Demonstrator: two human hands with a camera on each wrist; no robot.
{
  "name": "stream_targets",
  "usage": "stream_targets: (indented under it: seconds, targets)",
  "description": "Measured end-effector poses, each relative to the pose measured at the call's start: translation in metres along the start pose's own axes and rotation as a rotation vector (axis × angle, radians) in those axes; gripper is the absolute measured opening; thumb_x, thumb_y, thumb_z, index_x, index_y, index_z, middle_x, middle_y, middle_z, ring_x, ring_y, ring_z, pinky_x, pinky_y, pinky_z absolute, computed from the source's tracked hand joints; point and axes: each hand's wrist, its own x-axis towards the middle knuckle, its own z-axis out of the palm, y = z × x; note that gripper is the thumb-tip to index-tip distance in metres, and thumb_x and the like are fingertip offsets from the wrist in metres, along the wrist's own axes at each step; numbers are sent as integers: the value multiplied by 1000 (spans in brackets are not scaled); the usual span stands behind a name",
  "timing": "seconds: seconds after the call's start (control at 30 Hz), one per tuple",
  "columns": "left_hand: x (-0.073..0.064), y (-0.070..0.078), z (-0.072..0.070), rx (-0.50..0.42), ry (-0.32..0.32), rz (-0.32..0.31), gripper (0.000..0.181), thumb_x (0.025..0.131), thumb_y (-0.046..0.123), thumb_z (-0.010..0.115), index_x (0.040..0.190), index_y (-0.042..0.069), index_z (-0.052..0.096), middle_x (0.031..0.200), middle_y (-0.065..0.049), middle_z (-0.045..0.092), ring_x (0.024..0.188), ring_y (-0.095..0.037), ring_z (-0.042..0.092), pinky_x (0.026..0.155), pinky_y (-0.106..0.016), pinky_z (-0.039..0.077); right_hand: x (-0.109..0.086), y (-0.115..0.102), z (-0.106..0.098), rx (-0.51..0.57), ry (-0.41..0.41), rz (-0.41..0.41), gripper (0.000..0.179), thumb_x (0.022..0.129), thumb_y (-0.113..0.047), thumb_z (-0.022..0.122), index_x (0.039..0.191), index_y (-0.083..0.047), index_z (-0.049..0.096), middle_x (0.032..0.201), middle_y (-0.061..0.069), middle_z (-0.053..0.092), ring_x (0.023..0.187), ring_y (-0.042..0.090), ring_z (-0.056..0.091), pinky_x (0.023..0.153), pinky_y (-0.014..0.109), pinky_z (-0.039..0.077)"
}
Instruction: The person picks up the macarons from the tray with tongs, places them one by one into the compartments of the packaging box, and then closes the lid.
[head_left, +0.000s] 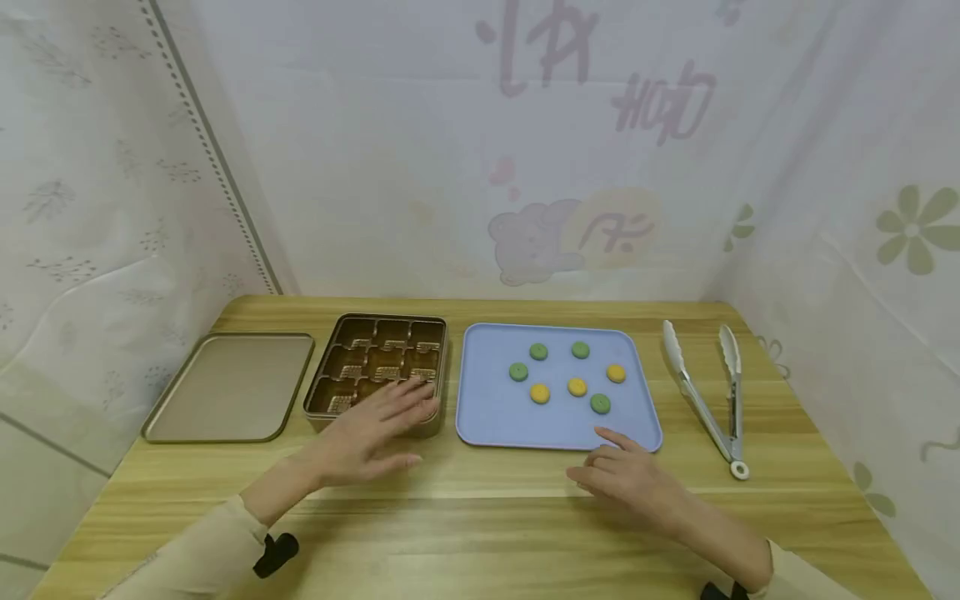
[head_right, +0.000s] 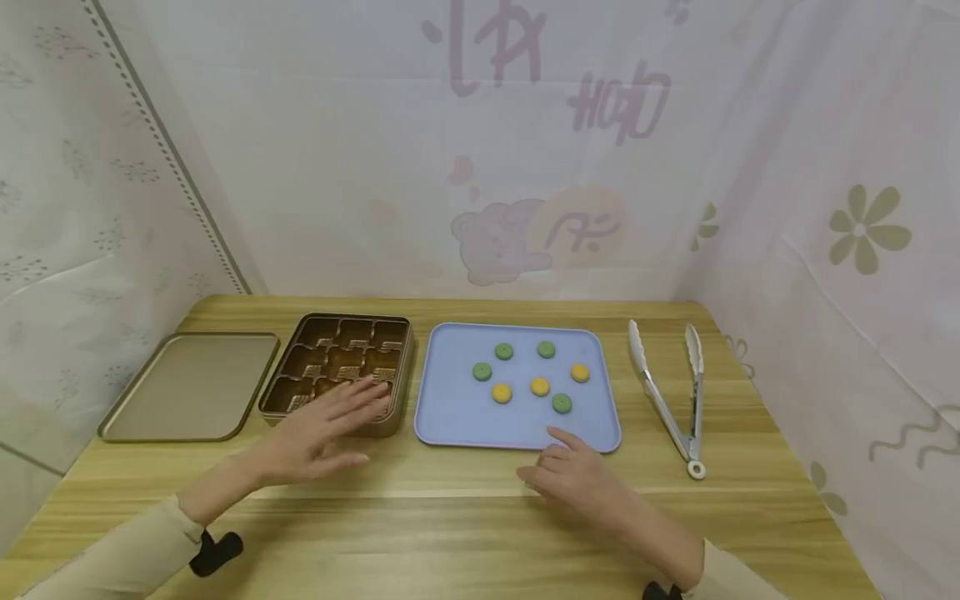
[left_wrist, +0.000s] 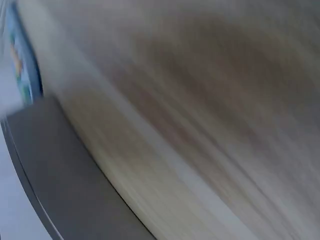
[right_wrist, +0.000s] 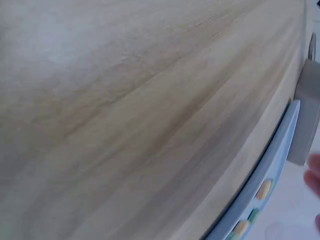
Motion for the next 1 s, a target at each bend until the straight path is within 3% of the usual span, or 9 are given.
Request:
stream_targets:
  seconds: [0.1, 0.17, 0.27, 0.43, 0.53, 0.67, 0.83, 0.9, 1.0]
  targets:
    - [-10, -22, -6, -121, 135, -247, 58, 92, 25, 61, 140, 1, 42, 147, -16, 38, 141, -25, 25, 116, -26, 13, -9, 6, -8, -1, 72, 156, 26, 96, -33, 53, 84, -17, 69, 74, -11, 64, 68, 4, 58, 92, 22, 45]
    - [-16, -38, -12, -195, 200, -420, 57, 91, 16, 62, 141, -1, 41, 145, -20, 38, 138, -31, 30, 115, -33, 22, -17, 14, -15, -8, 102, 275, 27, 93, -37, 57, 84, -15, 69, 75, -7, 63, 65, 5, 56, 76, 15, 48]
    - [-25, -58, -21, -322, 241, -641, 55, 96, 12, 55, 144, -4, 33, 147, -26, 32, 135, -43, 28, 109, -49, 27, -33, 33, -26, -53, 150, 441, 29, 89, -36, 63, 94, -8, 70, 84, 3, 65, 62, 11, 53, 53, 12, 42]
    - [-37, -76, -30, -441, 186, -907, 61, 101, 28, 44, 149, 0, 18, 152, -26, 19, 134, -50, 24, 102, -62, 28, -66, 67, -43, -98, 142, 772, 37, 83, -19, 73, 109, 6, 63, 98, 23, 61, 78, 32, 55, 64, 38, 46]
    - [-39, -82, -28, -443, 143, -984, 63, 102, 34, 40, 150, 2, 15, 152, -25, 17, 131, -51, 27, 102, -62, 30, -83, 83, -51, -77, 113, 979, 48, 80, -10, 74, 117, 14, 55, 106, 35, 55, 88, 44, 51, 67, 52, 43]
    - [-41, -88, -23, -429, 132, -1016, 62, 102, 34, 37, 149, -2, 17, 151, -26, 20, 131, -50, 29, 102, -60, 31, -101, 97, -57, -136, 25, 1150, 65, 82, -23, 74, 123, 20, 47, 105, 41, 51, 78, 42, 50, 55, 43, 42]
    - [-42, -91, -17, -397, 142, -1029, 57, 103, 28, 36, 145, -8, 22, 147, -30, 25, 132, -49, 28, 104, -60, 29, -112, 104, -54, -169, -86, 1236, 57, 79, -40, 74, 93, 9, 51, 68, 20, 48, 59, 27, 42, 46, 29, 31]
    - [-41, -91, -14, -372, 148, -1031, 54, 103, 26, 36, 143, -10, 26, 144, -31, 28, 132, -50, 27, 104, -59, 29, -113, 106, -53, -151, -120, 1278, 55, 79, -45, 73, 83, 2, 43, 63, 11, 40, 56, 22, 38, 45, 28, 29]
    - [-38, -92, -10, -346, 168, -1017, 51, 103, 23, 37, 141, -11, 32, 140, -33, 33, 130, -51, 29, 104, -59, 29, -116, 108, -53, -114, -165, 1340, 58, 80, -48, 71, 84, 1, 40, 63, 8, 38, 55, 20, 37, 43, 28, 30]
